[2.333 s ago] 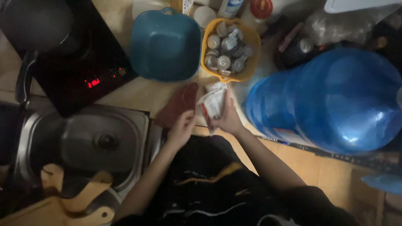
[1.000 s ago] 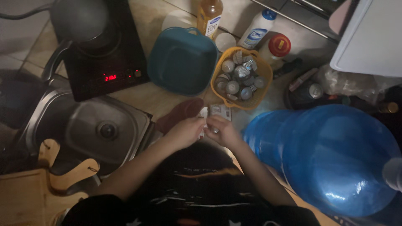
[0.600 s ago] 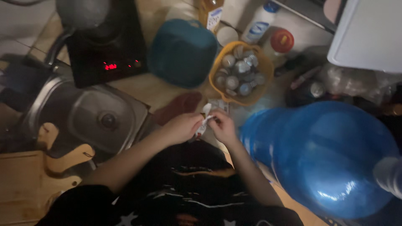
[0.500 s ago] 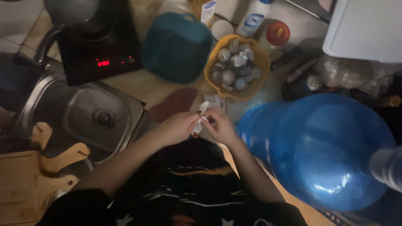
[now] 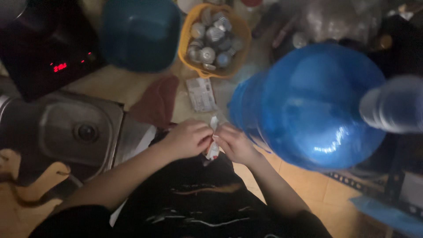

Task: The person picks small round dough pieces from a plastic-covered tray and places them into a clear bowl, then folds the plastic wrap back over the remaining dough pieces on the tray. They carry the covered tray to a freezer, set it inside, and then wash their hands at the sink.

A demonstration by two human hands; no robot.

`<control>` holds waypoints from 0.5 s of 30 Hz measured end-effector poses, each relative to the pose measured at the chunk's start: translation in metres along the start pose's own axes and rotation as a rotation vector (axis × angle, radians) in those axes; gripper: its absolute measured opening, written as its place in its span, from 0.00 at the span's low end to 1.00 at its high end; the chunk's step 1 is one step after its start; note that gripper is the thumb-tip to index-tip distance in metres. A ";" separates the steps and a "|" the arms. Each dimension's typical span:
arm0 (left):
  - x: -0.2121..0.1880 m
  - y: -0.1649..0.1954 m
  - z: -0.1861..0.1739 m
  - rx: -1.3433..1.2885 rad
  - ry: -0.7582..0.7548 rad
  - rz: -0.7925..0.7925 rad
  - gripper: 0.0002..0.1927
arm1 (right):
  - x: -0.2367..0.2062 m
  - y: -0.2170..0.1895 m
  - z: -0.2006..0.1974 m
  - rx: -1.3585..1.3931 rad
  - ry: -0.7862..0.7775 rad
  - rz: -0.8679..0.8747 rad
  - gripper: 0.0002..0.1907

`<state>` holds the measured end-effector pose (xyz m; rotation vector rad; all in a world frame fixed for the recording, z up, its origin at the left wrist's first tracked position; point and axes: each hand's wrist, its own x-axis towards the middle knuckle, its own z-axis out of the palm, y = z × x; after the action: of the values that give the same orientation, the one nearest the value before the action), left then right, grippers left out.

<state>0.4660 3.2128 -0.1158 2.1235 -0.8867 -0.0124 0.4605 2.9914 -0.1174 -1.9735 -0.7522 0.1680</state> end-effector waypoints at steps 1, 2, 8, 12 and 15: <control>0.001 0.005 0.005 0.003 -0.010 0.027 0.07 | -0.010 -0.003 -0.002 -0.018 0.029 -0.040 0.05; 0.000 0.011 0.011 -0.004 -0.024 0.053 0.07 | -0.023 -0.008 -0.003 -0.036 0.056 -0.070 0.05; -0.006 0.051 0.052 0.051 -0.233 0.299 0.08 | -0.113 -0.046 0.013 -0.075 0.135 0.093 0.03; -0.025 0.083 0.078 -0.058 -0.386 0.476 0.08 | -0.182 -0.087 0.041 -0.096 0.274 0.237 0.04; -0.048 0.112 0.093 -0.187 -0.427 0.588 0.07 | -0.239 -0.122 0.063 -0.127 0.380 0.331 0.05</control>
<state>0.3368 3.1308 -0.1136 1.6421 -1.6658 -0.2423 0.1907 2.9422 -0.0928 -2.1561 -0.1923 -0.0614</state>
